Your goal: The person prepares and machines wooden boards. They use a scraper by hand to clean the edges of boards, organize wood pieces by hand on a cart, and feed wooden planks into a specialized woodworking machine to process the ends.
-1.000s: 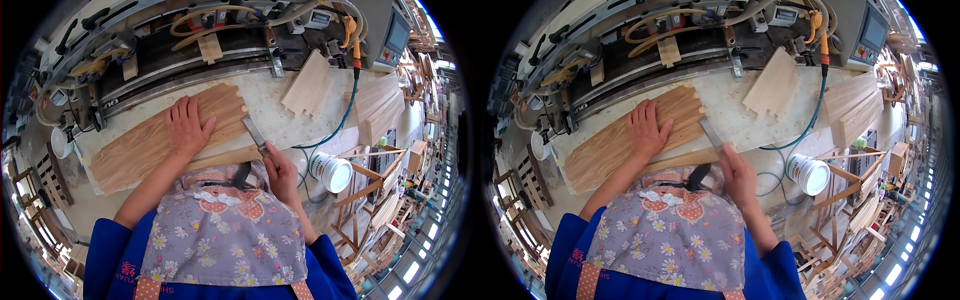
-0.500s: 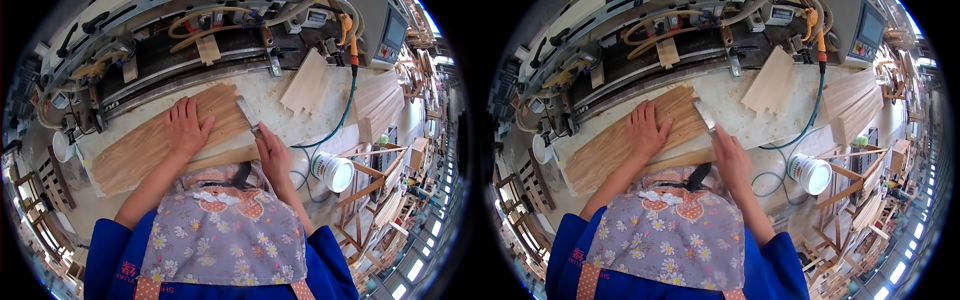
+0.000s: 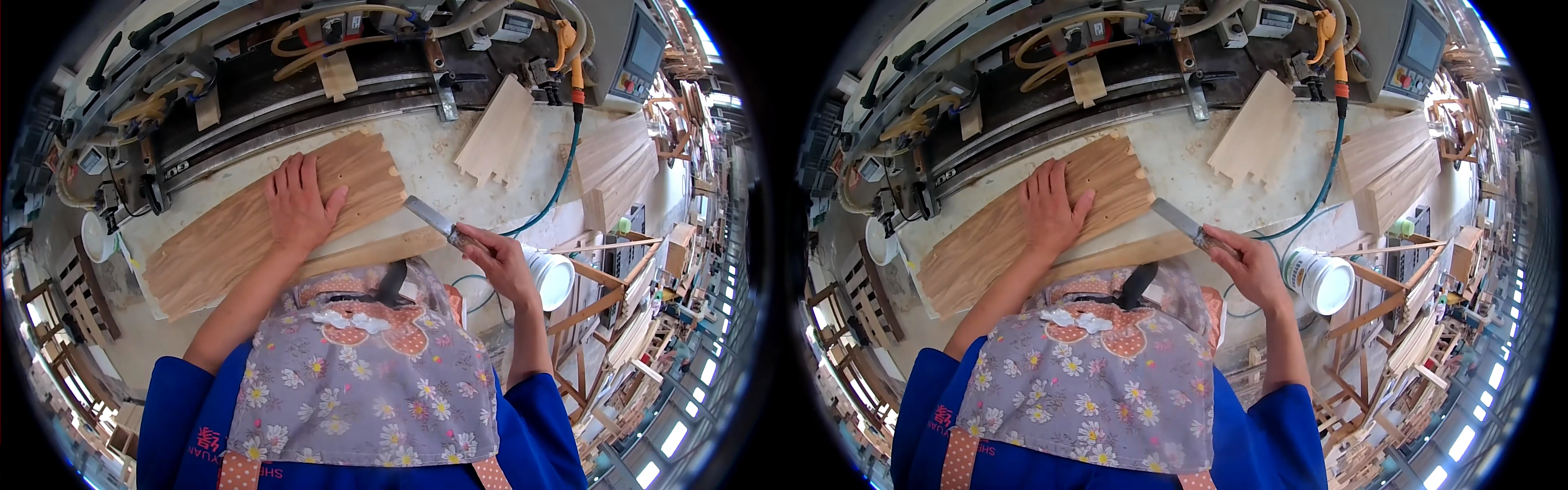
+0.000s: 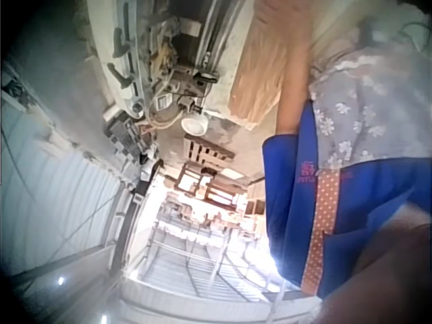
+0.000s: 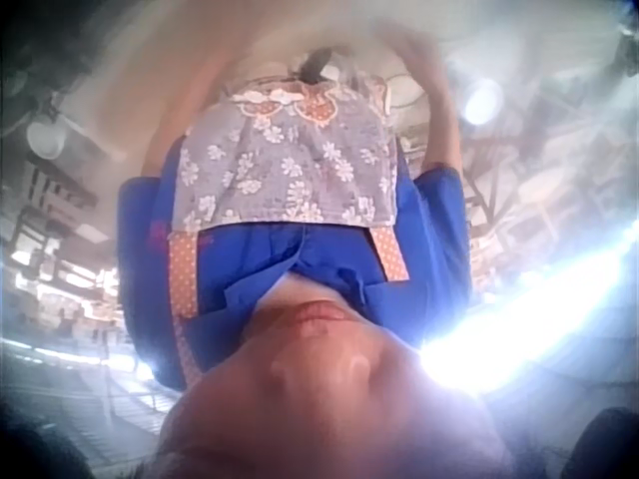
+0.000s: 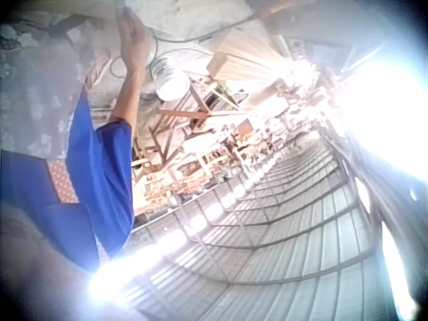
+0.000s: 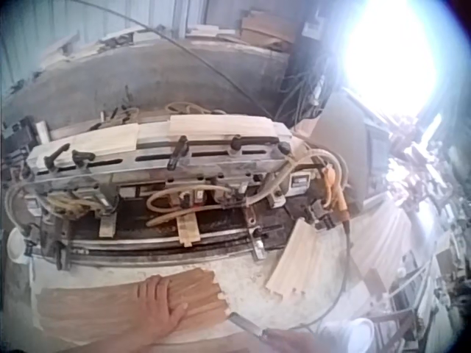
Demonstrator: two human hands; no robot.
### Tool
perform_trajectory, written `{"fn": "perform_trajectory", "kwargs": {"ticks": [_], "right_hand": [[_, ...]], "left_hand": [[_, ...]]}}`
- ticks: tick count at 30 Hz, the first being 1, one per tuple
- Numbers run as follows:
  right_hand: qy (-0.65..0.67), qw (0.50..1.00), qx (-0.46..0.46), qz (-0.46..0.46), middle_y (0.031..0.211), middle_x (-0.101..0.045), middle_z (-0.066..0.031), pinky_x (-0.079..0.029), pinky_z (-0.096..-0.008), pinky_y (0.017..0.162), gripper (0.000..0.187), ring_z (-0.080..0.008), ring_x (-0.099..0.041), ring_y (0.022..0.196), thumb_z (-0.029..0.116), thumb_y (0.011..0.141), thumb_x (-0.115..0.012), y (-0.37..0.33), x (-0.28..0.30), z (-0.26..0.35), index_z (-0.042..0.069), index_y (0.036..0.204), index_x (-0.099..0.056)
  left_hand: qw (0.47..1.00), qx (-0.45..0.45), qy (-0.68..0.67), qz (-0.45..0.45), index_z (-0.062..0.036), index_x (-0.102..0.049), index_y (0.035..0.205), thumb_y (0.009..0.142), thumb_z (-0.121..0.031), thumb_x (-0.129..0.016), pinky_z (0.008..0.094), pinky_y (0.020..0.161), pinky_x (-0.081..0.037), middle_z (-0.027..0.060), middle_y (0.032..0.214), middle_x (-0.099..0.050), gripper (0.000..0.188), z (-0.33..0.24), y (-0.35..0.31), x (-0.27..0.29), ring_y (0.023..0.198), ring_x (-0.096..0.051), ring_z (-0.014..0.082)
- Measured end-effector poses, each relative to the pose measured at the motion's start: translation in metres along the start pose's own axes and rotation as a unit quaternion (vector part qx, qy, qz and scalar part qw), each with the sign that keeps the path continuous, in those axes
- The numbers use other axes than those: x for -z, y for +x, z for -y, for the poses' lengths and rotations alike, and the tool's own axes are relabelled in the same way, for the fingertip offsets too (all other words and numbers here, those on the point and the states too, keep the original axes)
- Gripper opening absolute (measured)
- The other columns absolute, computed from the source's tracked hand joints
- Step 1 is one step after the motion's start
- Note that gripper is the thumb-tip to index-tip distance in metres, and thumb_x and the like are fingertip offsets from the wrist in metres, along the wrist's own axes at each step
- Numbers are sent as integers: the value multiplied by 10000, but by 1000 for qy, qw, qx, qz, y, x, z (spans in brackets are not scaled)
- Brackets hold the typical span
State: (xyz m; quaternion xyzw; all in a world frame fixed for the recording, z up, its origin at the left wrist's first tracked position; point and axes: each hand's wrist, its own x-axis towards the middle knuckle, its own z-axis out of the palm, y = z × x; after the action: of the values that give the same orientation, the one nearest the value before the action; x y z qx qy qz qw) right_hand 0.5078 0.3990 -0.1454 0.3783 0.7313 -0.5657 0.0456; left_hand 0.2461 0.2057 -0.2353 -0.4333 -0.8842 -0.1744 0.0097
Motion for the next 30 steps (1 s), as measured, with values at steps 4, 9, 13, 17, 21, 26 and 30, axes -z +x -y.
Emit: {"fn": "perform_trajectory", "kwargs": {"ticks": [4,9,13,17,21,26,30], "right_hand": [[-98,994,-33,31,932,-667,-23,-480,-253,800,363,-94,-559,849,140,943,-649,5,4,9,83,1301,-623],[57,997,-52,13,871,-653,12,-419,-194,549,382,-38,-487,629,195,949,-645,1,-15,1,90,1315,-611],[211,963,-168,10,985,-671,3,-489,-238,732,413,-77,-565,804,91,937,-625,-7,-35,-18,47,1343,-568],[9,990,82,-110,1067,-697,-57,-503,-243,685,403,-102,-602,870,92,934,-631,-20,-61,-39,54,1332,-577],[-112,986,37,-115,1118,-699,-92,-519,-264,744,411,-125,-626,909,43,912,-641,-29,-65,-18,62,1320,-587],[-103,978,60,-173,1093,-702,-130,-520,-265,752,393,-148,-661,874,35,896,-650,-20,-79,-22,79,1285,-617],[-138,974,88,-156,1075,-698,-144,-520,-278,731,400,-200,-677,851,37,884,-659,-29,-74,-29,81,1279,-619]], "left_hand": [[1000,1,1,1,-23,-464,1317,882,-439,-602,467,1046,-293,178,1311,-503,617,0,1,0,1214,-448,339],[1000,6,3,5,-27,-469,1314,884,-446,-596,469,1049,-288,177,1308,-505,614,-1,1,1,1214,-448,337],[1000,14,-6,21,-23,-459,1322,879,-484,-576,487,1080,-249,173,1332,-491,650,1,1,0,1245,-417,335],[1000,17,-4,25,-25,-458,1324,882,-483,-574,488,1084,-244,172,1333,-492,647,0,1,0,1246,-417,335],[1000,17,-11,24,-21,-455,1325,884,-478,-576,485,1086,-242,178,1335,-489,647,-1,0,0,1252,-412,337],[999,17,-19,24,-17,-451,1328,882,-470,-587,481,1082,-245,182,1339,-482,650,0,0,1,1262,-406,338],[1000,13,-5,12,-27,-460,1328,888,-441,-601,459,1066,-275,174,1330,-492,621,0,1,1,1236,-435,335]]}}
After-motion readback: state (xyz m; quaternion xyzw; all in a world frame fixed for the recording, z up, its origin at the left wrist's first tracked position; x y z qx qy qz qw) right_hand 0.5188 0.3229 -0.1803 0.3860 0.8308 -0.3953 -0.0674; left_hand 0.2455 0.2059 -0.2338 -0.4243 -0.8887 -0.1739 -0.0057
